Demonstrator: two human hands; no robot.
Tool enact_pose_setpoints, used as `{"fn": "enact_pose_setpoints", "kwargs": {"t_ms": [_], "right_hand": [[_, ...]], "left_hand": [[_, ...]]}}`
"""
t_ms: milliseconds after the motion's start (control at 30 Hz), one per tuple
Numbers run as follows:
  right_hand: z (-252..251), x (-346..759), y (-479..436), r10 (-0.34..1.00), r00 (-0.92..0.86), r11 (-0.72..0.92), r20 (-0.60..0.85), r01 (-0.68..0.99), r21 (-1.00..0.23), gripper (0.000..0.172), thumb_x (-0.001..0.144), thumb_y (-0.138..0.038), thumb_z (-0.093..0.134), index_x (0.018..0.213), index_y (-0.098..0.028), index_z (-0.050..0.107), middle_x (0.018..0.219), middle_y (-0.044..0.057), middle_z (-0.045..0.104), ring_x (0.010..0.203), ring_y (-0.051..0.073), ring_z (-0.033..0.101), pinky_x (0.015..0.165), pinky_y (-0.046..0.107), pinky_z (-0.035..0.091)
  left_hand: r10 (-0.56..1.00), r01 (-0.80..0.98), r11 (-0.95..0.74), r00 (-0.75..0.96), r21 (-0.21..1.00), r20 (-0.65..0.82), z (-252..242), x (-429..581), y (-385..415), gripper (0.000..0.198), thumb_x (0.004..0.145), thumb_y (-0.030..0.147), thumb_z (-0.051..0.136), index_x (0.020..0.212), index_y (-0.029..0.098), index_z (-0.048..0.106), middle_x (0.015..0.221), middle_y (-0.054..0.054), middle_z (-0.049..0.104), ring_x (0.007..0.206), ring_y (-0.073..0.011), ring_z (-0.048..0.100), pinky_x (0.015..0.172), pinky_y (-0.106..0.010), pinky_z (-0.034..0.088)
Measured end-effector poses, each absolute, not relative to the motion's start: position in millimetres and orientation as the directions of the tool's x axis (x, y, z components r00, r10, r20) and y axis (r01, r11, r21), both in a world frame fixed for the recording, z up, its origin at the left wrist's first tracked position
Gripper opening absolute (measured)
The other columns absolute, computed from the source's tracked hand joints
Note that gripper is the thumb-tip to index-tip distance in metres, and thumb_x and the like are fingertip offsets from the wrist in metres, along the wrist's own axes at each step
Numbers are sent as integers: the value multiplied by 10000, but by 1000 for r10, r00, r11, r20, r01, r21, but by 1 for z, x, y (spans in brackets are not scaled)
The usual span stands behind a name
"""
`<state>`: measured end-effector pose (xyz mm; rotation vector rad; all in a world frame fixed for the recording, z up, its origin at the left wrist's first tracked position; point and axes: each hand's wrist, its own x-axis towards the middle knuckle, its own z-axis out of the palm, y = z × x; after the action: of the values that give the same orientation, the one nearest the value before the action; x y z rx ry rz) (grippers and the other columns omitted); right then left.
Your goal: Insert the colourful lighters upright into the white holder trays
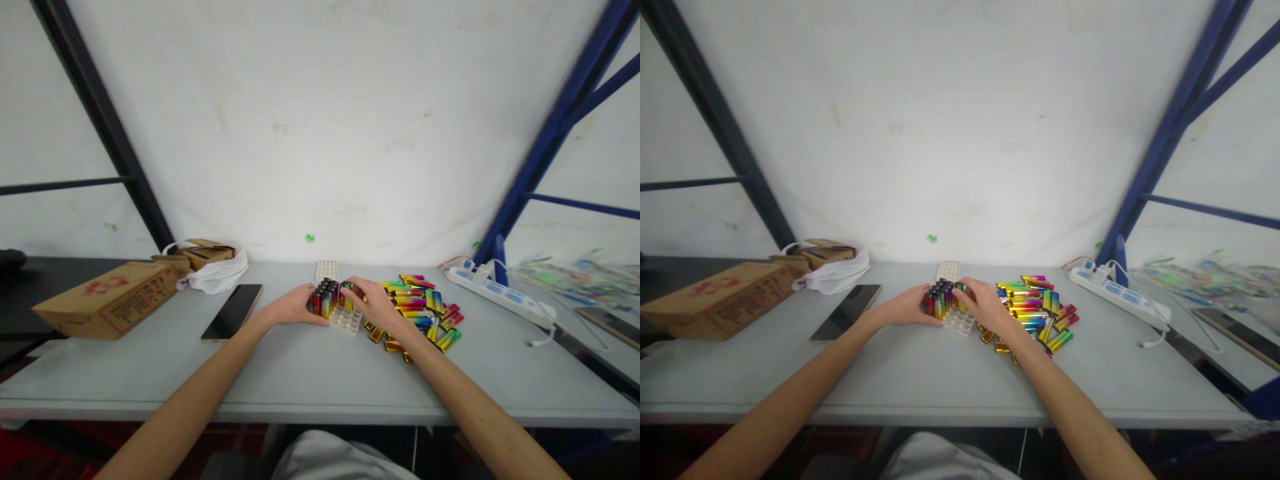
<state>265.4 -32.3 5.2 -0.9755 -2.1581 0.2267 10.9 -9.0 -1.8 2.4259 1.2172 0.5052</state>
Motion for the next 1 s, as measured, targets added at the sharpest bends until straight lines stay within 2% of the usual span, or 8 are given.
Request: {"fn": "enact_pose_setpoints", "kwargs": {"t_ms": [133,300,500,667,733,867,1000], "right_hand": [[1,265,-31,713,-485,699,507,553,-454,271,1025,-430,519,1140,-205,615,726,-7,646,629,168,580,633,268,418],[-1,265,-29,717,-477,692,509,581,-429,188,987,-376,616,1070,-208,618,762,1,666,661,166,597,652,265,420],[-2,265,-29,740,-461,671,489,555,-492,236,968,-371,656,1133,-215,595,743,-21,662,648,159,609,634,253,424],[-5,268,-25,711,-488,697,506,585,-415,213,964,-413,655,990,-203,629,769,12,685,660,167,614,639,266,429],[-5,268,-25,704,-490,702,514,585,-405,219,958,-416,663,1013,-206,633,782,13,690,672,168,622,650,267,437],[-3,268,-24,730,-448,681,517,536,-499,290,963,-460,642,1124,-224,592,741,-19,672,633,154,614,625,252,446],[0,280,-15,747,-374,653,550,568,-501,290,990,-501,574,1029,-217,619,736,1,683,621,158,615,624,261,455]], "left_hand": [[831,698,-534,538,477,141,-2,11,-10,751,590,691,838,1111,176,670,1090,-93,722,998,-328,668,874,-389,536],[825,705,-542,550,457,130,1,12,-11,748,607,694,825,1114,165,673,1110,-94,715,1002,-328,670,870,-379,532],[836,723,-527,537,447,116,1,12,-12,760,606,717,811,1097,156,659,1081,-104,714,991,-333,666,849,-384,533],[832,704,-528,540,475,126,1,12,-11,776,594,708,821,1120,159,661,1094,-97,718,1001,-329,662,858,-383,532],[829,697,-531,544,481,128,1,12,-11,770,598,704,821,1122,163,662,1094,-92,720,1010,-330,661,860,-381,531],[829,695,-533,542,483,137,0,11,-10,766,590,698,830,1112,162,670,1090,-97,720,1000,-332,665,878,-393,527],[820,689,-544,556,479,132,-2,10,-8,797,597,695,831,1157,156,658,1163,-116,703,1046,-333,656,938,-401,509]]}}
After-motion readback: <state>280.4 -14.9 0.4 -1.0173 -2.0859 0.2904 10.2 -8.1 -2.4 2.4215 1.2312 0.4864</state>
